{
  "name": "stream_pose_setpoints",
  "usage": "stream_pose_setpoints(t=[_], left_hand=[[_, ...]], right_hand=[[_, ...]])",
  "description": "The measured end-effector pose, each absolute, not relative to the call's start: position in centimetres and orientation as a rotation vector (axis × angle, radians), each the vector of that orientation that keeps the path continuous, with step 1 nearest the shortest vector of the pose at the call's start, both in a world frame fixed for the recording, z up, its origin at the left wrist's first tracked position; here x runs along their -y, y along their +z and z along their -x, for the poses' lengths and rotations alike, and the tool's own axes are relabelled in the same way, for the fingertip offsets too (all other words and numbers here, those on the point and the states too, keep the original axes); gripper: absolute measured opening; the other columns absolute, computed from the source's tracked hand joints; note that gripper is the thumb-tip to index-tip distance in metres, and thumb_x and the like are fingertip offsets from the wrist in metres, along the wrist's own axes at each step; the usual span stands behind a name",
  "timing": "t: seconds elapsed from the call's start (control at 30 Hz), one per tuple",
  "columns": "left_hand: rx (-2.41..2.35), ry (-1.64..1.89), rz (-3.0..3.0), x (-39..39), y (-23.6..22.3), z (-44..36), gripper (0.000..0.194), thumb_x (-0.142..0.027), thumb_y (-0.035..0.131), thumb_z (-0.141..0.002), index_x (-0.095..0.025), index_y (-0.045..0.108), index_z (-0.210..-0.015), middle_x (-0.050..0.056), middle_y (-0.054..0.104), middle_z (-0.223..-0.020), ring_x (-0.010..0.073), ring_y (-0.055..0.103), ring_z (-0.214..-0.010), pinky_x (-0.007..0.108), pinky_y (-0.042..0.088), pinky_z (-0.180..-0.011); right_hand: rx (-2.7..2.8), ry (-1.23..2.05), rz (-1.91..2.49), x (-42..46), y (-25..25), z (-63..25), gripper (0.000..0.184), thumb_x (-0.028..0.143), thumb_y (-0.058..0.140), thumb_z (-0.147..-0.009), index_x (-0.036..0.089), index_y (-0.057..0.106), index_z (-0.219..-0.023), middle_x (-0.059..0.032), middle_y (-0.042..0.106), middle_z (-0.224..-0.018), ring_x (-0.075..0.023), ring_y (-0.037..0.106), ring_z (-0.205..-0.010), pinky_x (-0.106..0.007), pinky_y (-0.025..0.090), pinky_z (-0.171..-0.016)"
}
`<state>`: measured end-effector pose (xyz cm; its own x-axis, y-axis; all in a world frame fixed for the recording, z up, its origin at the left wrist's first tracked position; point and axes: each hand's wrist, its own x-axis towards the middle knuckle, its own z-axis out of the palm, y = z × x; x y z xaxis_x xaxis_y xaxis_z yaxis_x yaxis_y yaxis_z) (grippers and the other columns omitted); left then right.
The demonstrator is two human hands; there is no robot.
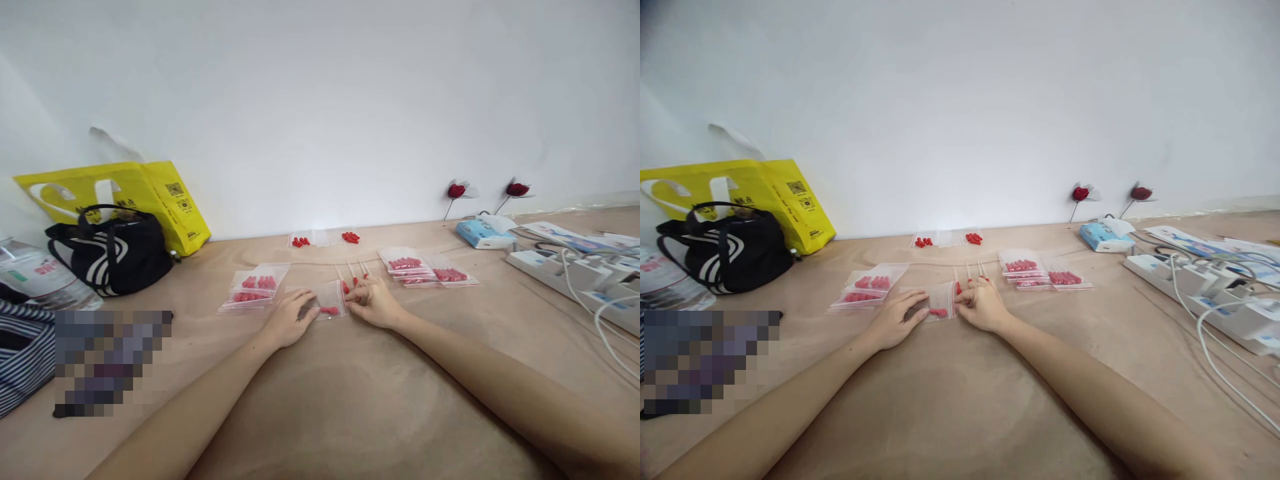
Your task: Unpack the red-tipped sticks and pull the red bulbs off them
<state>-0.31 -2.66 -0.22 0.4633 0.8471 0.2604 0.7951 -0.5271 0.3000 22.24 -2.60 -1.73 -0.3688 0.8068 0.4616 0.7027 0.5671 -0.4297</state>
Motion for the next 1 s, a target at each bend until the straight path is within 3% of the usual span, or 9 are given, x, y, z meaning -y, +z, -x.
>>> stream_pose_setpoints(t=[0.3,0.67,1.0], left_hand=[[-1.409,0.609,-2.574,2.6,-0.3,0.2,0.038,-0.039,0.042,-0.081,-0.017,0.055,-0.110,0.006,0.053,-0.120,0.0203,0.046,-0.113,0.037,0.035,-0.098],[-1.414,0.575,-2.578,2.6,-0.3,0.1,0.039,-0.038,0.042,-0.082,-0.017,0.052,-0.113,0.007,0.052,-0.122,0.0201,0.045,-0.114,0.036,0.034,-0.099],[-1.447,0.508,-2.571,2.7,-0.1,0.2,0.045,-0.040,0.043,-0.080,-0.016,0.048,-0.118,0.007,0.048,-0.125,0.0213,0.041,-0.117,0.037,0.031,-0.100]], right_hand=[[2.344,0.381,1.172,2.4,-0.7,-20.8,0.026,0.046,0.057,-0.072,0.029,0.067,-0.090,-0.0008,0.059,-0.072,-0.0174,0.049,-0.079,-0.032,0.029,-0.073],[2.147,0.332,1.201,3.5,-1.3,-20.1,0.012,0.028,0.058,-0.071,0.021,0.064,-0.078,-0.0034,0.053,-0.086,-0.0174,0.049,-0.084,-0.036,0.033,-0.079],[1.436,0.790,1.065,2.8,-1.7,-23.0,0.020,0.038,0.043,-0.080,0.019,0.048,-0.076,0.0001,0.057,-0.069,-0.0134,0.054,-0.064,-0.030,0.043,-0.065]])
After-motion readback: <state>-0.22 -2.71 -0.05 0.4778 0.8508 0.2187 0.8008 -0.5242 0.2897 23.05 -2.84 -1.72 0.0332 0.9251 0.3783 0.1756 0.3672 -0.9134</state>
